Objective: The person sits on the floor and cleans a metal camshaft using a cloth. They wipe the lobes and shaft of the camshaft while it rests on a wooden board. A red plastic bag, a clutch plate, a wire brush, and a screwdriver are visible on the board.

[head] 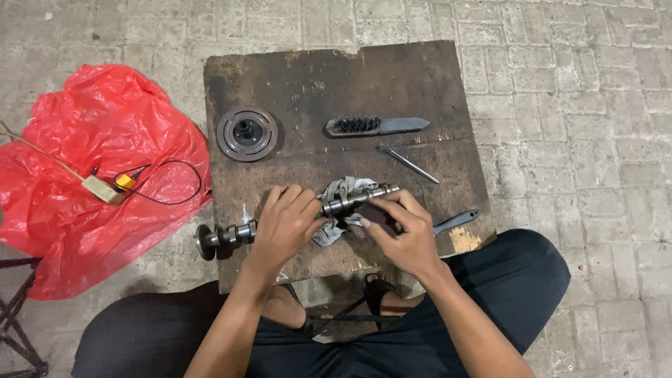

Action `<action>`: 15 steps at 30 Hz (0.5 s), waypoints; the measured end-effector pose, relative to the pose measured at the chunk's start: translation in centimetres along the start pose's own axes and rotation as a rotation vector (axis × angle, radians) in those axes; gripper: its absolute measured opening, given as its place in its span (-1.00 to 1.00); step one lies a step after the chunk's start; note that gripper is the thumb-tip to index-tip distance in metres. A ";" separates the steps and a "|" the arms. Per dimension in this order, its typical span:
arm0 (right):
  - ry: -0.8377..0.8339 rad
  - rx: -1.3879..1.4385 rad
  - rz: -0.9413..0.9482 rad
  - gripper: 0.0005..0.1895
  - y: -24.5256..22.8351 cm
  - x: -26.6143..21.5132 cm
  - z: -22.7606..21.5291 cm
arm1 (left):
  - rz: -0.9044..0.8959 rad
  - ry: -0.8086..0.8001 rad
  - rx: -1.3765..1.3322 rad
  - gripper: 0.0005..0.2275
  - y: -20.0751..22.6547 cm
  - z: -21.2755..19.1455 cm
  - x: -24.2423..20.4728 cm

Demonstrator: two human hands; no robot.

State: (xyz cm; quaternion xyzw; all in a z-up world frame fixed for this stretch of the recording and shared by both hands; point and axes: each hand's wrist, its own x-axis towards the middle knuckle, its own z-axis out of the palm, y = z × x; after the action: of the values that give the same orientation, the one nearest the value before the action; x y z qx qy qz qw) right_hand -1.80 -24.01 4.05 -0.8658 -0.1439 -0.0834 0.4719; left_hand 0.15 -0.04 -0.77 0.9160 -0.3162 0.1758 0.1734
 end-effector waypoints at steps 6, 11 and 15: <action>0.045 -0.002 -0.072 -0.76 0.5 0.1 0.1 | 0.063 0.007 -0.067 -0.75 -0.2 -0.6 0.6; -0.061 0.039 -0.184 -0.85 2.5 1.1 1.0 | 0.013 -0.004 -0.125 -0.70 -0.4 0.2 0.5; -0.174 0.022 -0.235 -0.90 3.2 1.5 1.9 | -0.083 -0.065 -0.162 -0.70 -0.1 0.0 0.4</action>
State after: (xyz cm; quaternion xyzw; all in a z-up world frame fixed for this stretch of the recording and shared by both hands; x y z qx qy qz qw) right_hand 0.72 -23.75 0.91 -0.8417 -0.2853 -0.0612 0.4543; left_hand 0.57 -0.14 -0.57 0.9164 -0.2968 0.1127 0.2438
